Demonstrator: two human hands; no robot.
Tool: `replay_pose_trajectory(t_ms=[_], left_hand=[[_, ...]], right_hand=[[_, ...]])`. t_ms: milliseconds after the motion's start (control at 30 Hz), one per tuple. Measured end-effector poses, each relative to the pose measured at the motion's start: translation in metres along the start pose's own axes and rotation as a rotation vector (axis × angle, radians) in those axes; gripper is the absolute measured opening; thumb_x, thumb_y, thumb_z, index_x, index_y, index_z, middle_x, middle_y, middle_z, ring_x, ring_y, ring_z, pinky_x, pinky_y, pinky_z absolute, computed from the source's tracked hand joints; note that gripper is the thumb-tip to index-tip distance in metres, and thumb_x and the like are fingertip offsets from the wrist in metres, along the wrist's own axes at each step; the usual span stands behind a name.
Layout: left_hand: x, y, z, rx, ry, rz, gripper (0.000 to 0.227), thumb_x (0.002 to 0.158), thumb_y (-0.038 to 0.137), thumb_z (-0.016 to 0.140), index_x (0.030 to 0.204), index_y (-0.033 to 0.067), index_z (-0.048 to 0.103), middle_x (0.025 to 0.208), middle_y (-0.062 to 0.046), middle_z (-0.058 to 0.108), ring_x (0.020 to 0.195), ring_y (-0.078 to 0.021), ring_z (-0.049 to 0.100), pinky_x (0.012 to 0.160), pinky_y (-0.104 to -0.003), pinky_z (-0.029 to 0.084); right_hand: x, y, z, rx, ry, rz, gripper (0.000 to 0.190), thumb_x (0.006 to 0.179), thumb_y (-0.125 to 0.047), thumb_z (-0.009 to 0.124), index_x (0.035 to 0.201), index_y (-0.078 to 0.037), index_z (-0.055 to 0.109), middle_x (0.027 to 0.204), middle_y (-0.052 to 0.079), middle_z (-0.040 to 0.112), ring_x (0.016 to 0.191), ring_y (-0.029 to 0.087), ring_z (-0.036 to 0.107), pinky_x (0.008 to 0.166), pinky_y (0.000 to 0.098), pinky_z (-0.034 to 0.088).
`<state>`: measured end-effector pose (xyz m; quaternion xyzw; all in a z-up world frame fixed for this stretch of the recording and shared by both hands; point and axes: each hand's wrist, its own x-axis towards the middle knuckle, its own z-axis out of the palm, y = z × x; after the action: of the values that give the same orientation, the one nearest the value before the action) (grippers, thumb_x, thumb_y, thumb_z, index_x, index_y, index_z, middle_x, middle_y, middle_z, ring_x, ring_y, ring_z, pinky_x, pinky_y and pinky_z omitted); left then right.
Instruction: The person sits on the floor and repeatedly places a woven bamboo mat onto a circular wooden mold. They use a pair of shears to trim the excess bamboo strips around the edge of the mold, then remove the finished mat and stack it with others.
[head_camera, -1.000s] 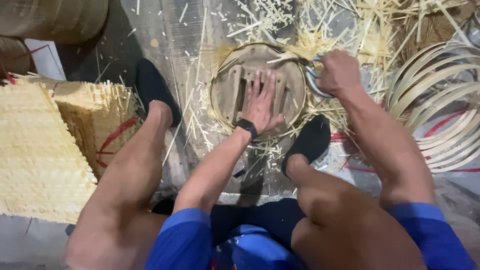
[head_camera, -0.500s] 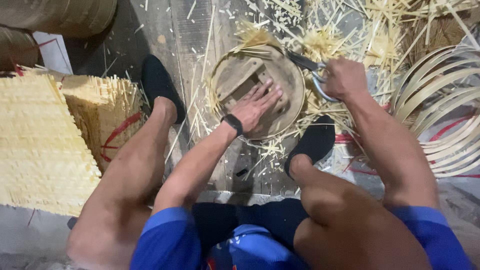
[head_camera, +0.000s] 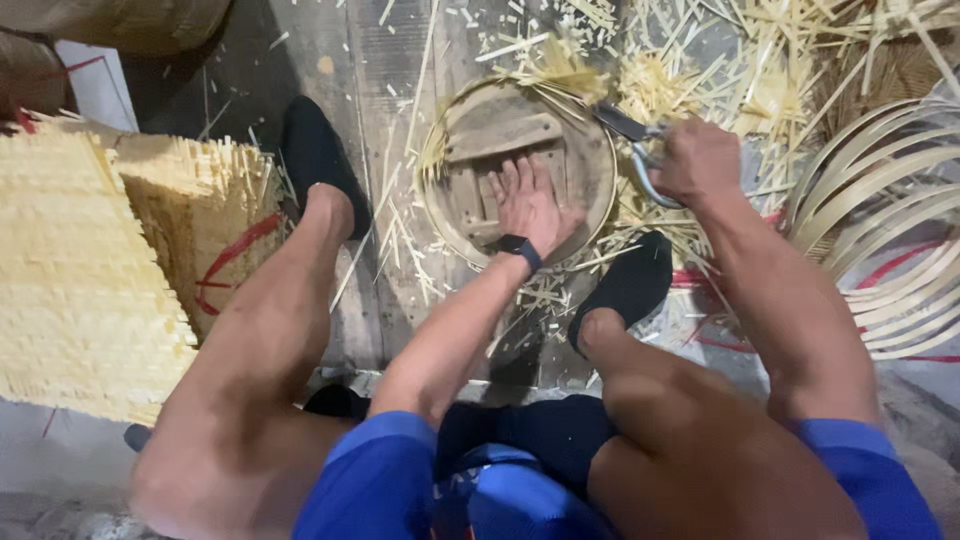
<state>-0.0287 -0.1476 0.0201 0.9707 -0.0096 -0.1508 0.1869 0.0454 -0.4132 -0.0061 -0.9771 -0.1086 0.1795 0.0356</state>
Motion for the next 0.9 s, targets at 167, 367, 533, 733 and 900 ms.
replay_pose_trajectory(t_ms=[167, 367, 533, 733, 900], left_hand=[[-0.006, -0.003, -0.01, 0.018, -0.052, 0.128, 0.108, 0.071, 0.054, 0.077, 0.15, -0.0083, 0.037, 0.15, -0.032, 0.045, 0.145, -0.0495, 0.035, 0.125, -0.06, 0.012], [-0.006, -0.008, -0.021, -0.001, -0.086, 0.165, 0.113, 0.069, 0.057, 0.079, 0.15, -0.0091, 0.036, 0.151, -0.033, 0.043, 0.147, -0.0504, 0.033, 0.125, -0.06, 0.012], [-0.004, -0.024, -0.035, 0.094, -0.218, 0.396, 0.113, 0.068, 0.051, 0.082, 0.152, -0.0069, 0.032, 0.154, -0.029, 0.04, 0.147, -0.0464, 0.03, 0.124, -0.06, 0.013], [-0.005, -0.028, -0.03, 0.126, -0.248, 0.434, 0.115, 0.069, 0.052, 0.082, 0.153, -0.0068, 0.03, 0.156, -0.027, 0.039, 0.149, -0.0452, 0.029, 0.124, -0.059, 0.014], [0.002, -0.041, -0.038, 0.168, -0.34, 0.529, 0.116, 0.065, 0.055, 0.082, 0.154, 0.0004, 0.032, 0.158, -0.026, 0.035, 0.149, -0.043, 0.028, 0.121, -0.058, 0.011]], right_hand=[[-0.024, 0.011, -0.013, -0.005, 0.084, -0.032, 0.072, 0.087, -0.073, 0.076, 0.084, -0.001, 0.069, 0.084, 0.016, 0.061, 0.075, 0.03, 0.06, 0.064, 0.0447, 0.053], [0.013, -0.013, 0.002, -0.109, 0.2, -0.089, 0.068, 0.084, -0.066, 0.075, 0.088, 0.001, 0.069, 0.082, 0.016, 0.062, 0.072, 0.028, 0.061, 0.059, 0.0402, 0.053], [-0.02, 0.029, 0.003, -0.079, 0.041, -0.063, 0.047, 0.099, -0.05, 0.069, 0.1, -0.003, 0.07, 0.09, 0.015, 0.065, 0.081, 0.027, 0.063, 0.074, 0.0431, 0.055], [0.022, -0.004, 0.019, -0.198, 0.282, -0.136, 0.052, 0.068, -0.053, 0.076, 0.086, -0.005, 0.073, 0.075, 0.012, 0.064, 0.065, 0.024, 0.063, 0.062, 0.0401, 0.056], [-0.003, 0.025, 0.004, -0.152, -0.135, -0.081, 0.035, 0.105, -0.042, 0.067, 0.101, -0.007, 0.073, 0.091, 0.015, 0.068, 0.079, 0.022, 0.065, 0.071, 0.037, 0.054]])
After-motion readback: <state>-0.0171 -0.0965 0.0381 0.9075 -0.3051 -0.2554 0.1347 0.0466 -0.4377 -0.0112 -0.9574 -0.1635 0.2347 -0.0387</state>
